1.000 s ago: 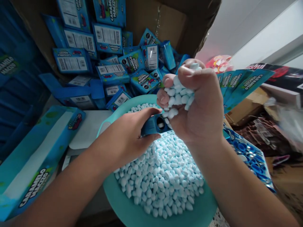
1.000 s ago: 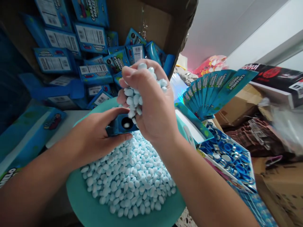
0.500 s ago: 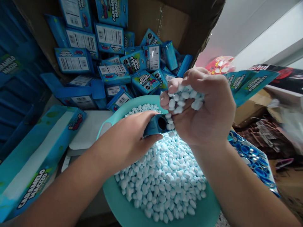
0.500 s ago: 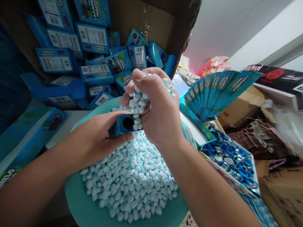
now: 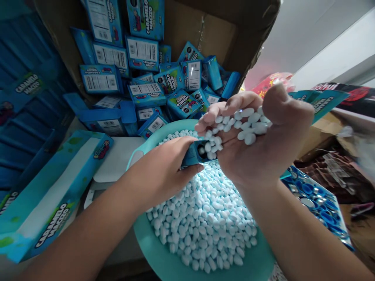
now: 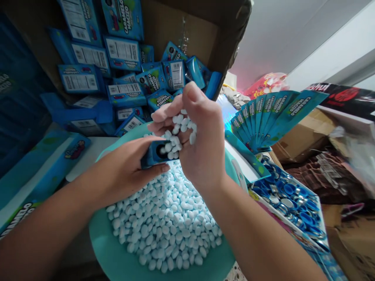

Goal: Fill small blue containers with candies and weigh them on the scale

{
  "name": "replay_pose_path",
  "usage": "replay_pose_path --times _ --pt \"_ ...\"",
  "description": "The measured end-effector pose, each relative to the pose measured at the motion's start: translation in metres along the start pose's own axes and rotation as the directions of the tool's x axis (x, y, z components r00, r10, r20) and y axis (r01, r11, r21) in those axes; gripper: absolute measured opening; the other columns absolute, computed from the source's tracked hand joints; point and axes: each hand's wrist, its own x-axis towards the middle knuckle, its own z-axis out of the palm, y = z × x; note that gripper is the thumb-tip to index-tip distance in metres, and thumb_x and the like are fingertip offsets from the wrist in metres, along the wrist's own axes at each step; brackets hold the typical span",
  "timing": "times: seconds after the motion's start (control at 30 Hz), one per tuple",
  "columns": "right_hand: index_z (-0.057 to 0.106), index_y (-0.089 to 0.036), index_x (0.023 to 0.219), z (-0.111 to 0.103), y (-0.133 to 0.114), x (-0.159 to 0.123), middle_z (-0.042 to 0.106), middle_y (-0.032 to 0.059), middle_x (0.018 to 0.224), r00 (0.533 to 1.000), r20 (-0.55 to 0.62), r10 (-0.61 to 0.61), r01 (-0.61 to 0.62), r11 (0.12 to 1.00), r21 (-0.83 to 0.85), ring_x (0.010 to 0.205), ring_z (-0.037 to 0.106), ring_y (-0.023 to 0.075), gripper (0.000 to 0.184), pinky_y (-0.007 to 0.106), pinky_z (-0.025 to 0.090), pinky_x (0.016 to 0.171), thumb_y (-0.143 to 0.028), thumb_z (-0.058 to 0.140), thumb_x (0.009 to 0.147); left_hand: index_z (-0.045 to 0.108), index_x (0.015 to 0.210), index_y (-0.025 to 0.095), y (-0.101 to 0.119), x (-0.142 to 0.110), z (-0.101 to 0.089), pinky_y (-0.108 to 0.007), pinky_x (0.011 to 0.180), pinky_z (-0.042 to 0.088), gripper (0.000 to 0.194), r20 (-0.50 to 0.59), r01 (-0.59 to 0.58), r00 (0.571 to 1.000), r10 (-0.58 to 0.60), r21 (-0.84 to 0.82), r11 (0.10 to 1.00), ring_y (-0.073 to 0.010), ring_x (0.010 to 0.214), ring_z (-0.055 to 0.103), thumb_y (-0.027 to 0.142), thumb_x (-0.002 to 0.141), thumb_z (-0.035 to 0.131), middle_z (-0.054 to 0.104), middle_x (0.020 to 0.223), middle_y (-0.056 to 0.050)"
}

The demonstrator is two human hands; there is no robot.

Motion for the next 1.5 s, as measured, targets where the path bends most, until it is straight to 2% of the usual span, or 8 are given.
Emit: replay_pose_path --times 0.1,0.37,0.63,0.87,1.13,1.27,1.37,1.5 --pt "0.058 -0.025 0.067 0.0 0.002 0.0 0.06 0.003 0.079 0.999 -0.044 -0.02 0.03 0.967 0.253 0.077 0.064 0.0199 0.034 0.037 0.057 0.081 -0.045 0.053 0.094 0.058 0.127 0.026 -0.001 0.001 0.0 -0.035 0.087 0.052 0.037 0.011 -0.031 0.999 0.032 -0.044 0.999 -0.0269 0.11 0.063 0.042 0.095 0.062 0.066 0.122 -0.003" --pt "0.06 -0.024 0.063 0.0 0.009 0.003 0.062 0.0029 0.084 0.998 -0.066 0.013 0.004 0.968 0.252 0.077 0.064 0.0179 0.04 0.034 0.055 0.078 -0.052 0.058 0.093 0.046 0.139 0.026 -0.001 -0.004 0.0 -0.035 0.079 0.051 0.044 0.012 -0.049 0.999 0.048 0.04 0.998 -0.0298 0.115 0.062 0.042 0.099 0.055 0.057 0.142 -0.006" --pt "0.059 -0.025 0.062 -0.002 0.009 0.001 0.058 0.003 0.078 0.989 -0.137 -0.051 0.077 0.979 0.188 0.077 0.063 0.019 0.034 0.036 0.055 0.078 -0.043 0.062 0.09 0.045 0.14 0.028 -0.001 -0.002 0.002 -0.04 0.084 0.051 0.048 0.031 0.025 0.999 -0.026 0.011 1.0 -0.0315 0.116 0.061 0.047 0.098 0.054 0.062 0.133 -0.006" --pt "0.06 -0.027 0.07 -0.005 0.008 -0.003 0.062 0.0017 0.077 0.987 -0.154 -0.037 0.049 0.996 0.071 0.076 0.062 0.0198 0.025 0.037 0.055 0.079 -0.042 0.07 0.087 0.053 0.128 0.027 0.002 -0.001 -0.002 -0.041 0.091 0.049 0.035 0.054 0.034 0.998 -0.029 -0.088 0.996 -0.0289 0.116 0.06 0.041 0.097 0.057 0.063 0.128 -0.005" --pt "0.061 -0.028 0.079 -0.005 0.008 -0.002 0.063 0.0023 0.084 0.994 -0.064 -0.087 0.092 0.992 0.091 0.085 0.065 0.0205 0.027 0.037 0.056 0.083 -0.051 0.06 0.092 0.053 0.127 0.031 0.002 -0.001 0.001 -0.038 0.084 0.051 0.034 0.016 0.047 0.999 -0.047 -0.047 0.998 -0.0281 0.111 0.062 0.041 0.095 0.059 0.065 0.124 -0.002" --pt "0.063 -0.027 0.077 -0.01 0.004 0.0 0.063 0.0037 0.086 0.964 -0.142 -0.224 0.216 0.974 -0.066 0.088 0.065 0.0215 0.036 0.037 0.054 0.081 -0.053 0.05 0.098 0.05 0.133 0.03 0.004 -0.001 -0.002 -0.04 0.093 0.049 0.039 0.04 0.042 0.998 -0.038 -0.087 0.995 -0.0284 0.12 0.059 0.044 0.097 0.055 0.062 0.132 -0.003" --pt "0.067 -0.025 0.077 -0.023 0.0 0.0 0.061 0.0029 0.082 0.947 -0.114 -0.3 0.251 0.914 -0.319 0.082 0.059 0.0191 0.031 0.033 0.049 0.072 -0.044 0.055 0.099 0.047 0.14 0.029 0.005 -0.003 -0.006 -0.041 0.095 0.049 0.045 0.073 0.06 0.996 -0.054 -0.092 0.994 -0.0295 0.124 0.057 0.046 0.098 0.052 0.06 0.137 -0.005" --pt "0.065 -0.021 0.073 -0.041 -0.004 -0.001 0.05 -0.001 0.064 0.984 0.053 -0.172 0.167 0.752 -0.637 0.061 0.045 0.0133 0.028 0.027 0.032 0.052 -0.039 0.065 0.094 0.045 0.142 0.03 0.003 -0.003 -0.004 -0.04 0.089 0.05 0.048 0.07 0.088 0.994 -0.082 -0.096 0.991 -0.0297 0.12 0.058 0.048 0.098 0.053 0.061 0.134 -0.005"
